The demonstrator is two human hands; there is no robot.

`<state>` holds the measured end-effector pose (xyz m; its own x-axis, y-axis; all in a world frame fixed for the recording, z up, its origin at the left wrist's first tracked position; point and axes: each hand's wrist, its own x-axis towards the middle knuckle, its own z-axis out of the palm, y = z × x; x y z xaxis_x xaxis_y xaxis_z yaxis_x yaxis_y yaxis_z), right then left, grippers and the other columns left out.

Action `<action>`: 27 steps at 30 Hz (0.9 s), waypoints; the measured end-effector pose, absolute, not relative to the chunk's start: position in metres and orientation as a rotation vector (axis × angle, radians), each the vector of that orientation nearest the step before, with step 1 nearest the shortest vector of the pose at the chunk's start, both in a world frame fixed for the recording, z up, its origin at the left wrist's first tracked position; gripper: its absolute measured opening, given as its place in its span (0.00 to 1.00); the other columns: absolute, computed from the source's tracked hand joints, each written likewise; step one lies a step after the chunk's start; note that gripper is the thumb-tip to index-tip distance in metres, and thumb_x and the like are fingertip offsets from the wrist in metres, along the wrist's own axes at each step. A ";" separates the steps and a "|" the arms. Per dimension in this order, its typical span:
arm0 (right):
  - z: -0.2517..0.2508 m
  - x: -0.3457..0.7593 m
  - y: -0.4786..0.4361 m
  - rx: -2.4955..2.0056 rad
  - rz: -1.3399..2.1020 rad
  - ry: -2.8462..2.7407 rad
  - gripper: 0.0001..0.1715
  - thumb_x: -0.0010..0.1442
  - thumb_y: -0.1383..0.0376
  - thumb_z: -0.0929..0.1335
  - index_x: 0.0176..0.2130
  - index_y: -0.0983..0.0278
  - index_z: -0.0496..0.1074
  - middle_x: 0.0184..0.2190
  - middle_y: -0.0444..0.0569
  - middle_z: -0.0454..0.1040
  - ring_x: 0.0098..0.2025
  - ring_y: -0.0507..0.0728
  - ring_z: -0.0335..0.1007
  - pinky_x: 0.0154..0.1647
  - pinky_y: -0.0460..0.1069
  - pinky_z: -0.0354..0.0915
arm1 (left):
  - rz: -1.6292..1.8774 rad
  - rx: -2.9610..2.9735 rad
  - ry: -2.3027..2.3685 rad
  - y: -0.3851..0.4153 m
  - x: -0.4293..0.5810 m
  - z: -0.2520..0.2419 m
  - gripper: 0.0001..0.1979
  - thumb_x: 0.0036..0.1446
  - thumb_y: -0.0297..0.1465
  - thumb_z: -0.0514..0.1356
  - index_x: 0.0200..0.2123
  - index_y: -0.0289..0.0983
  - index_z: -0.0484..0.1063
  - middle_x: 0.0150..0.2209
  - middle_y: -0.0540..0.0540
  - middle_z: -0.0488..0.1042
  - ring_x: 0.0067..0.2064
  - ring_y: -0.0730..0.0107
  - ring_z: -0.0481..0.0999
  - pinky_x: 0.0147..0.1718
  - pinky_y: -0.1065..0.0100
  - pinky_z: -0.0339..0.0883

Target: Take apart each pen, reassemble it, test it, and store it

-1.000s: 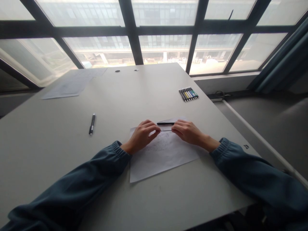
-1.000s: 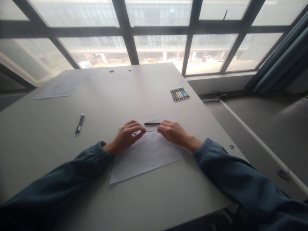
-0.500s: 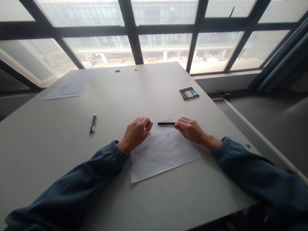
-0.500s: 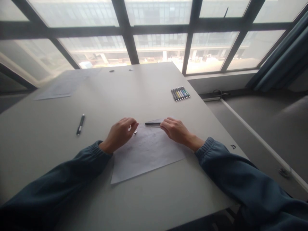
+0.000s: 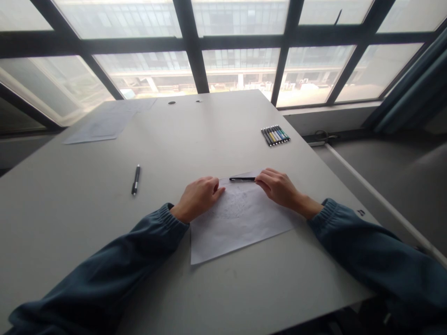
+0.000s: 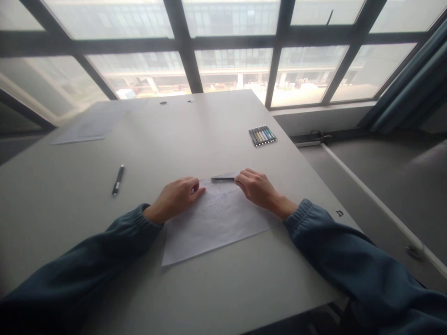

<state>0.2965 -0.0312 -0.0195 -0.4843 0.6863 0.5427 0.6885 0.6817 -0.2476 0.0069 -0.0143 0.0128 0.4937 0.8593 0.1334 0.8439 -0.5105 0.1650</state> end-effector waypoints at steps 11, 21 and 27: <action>-0.018 0.295 -0.032 -1.080 0.015 -2.175 0.10 0.70 0.67 0.63 0.37 0.62 0.72 0.34 0.51 0.76 0.39 0.57 0.68 0.39 0.51 0.61 | 0.954 2.426 1.099 -0.013 0.012 0.002 0.16 0.63 0.43 0.62 0.31 0.37 0.78 0.28 0.47 0.78 0.28 0.72 0.71 0.31 0.69 0.65; -0.016 0.293 -0.035 -1.032 0.030 -2.159 0.10 0.71 0.66 0.63 0.38 0.62 0.72 0.34 0.50 0.75 0.39 0.57 0.68 0.39 0.51 0.62 | 1.167 1.569 0.935 -0.010 0.023 -0.003 0.19 0.54 0.41 0.70 0.42 0.31 0.77 0.40 0.36 0.83 0.35 0.63 0.82 0.39 0.61 0.78; -0.017 0.292 -0.036 -0.994 0.009 -2.207 0.10 0.71 0.66 0.63 0.39 0.62 0.72 0.35 0.51 0.75 0.40 0.57 0.68 0.39 0.51 0.62 | 1.103 1.449 0.887 -0.012 0.024 -0.002 0.24 0.51 0.40 0.72 0.46 0.31 0.76 0.43 0.34 0.82 0.38 0.59 0.83 0.42 0.58 0.78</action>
<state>0.2925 -0.0363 -0.0167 -0.4561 0.6579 0.5993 0.6530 0.7049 -0.2769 0.0237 -0.0123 -0.0019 0.2974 0.9400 0.1670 -0.0378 -0.1632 0.9859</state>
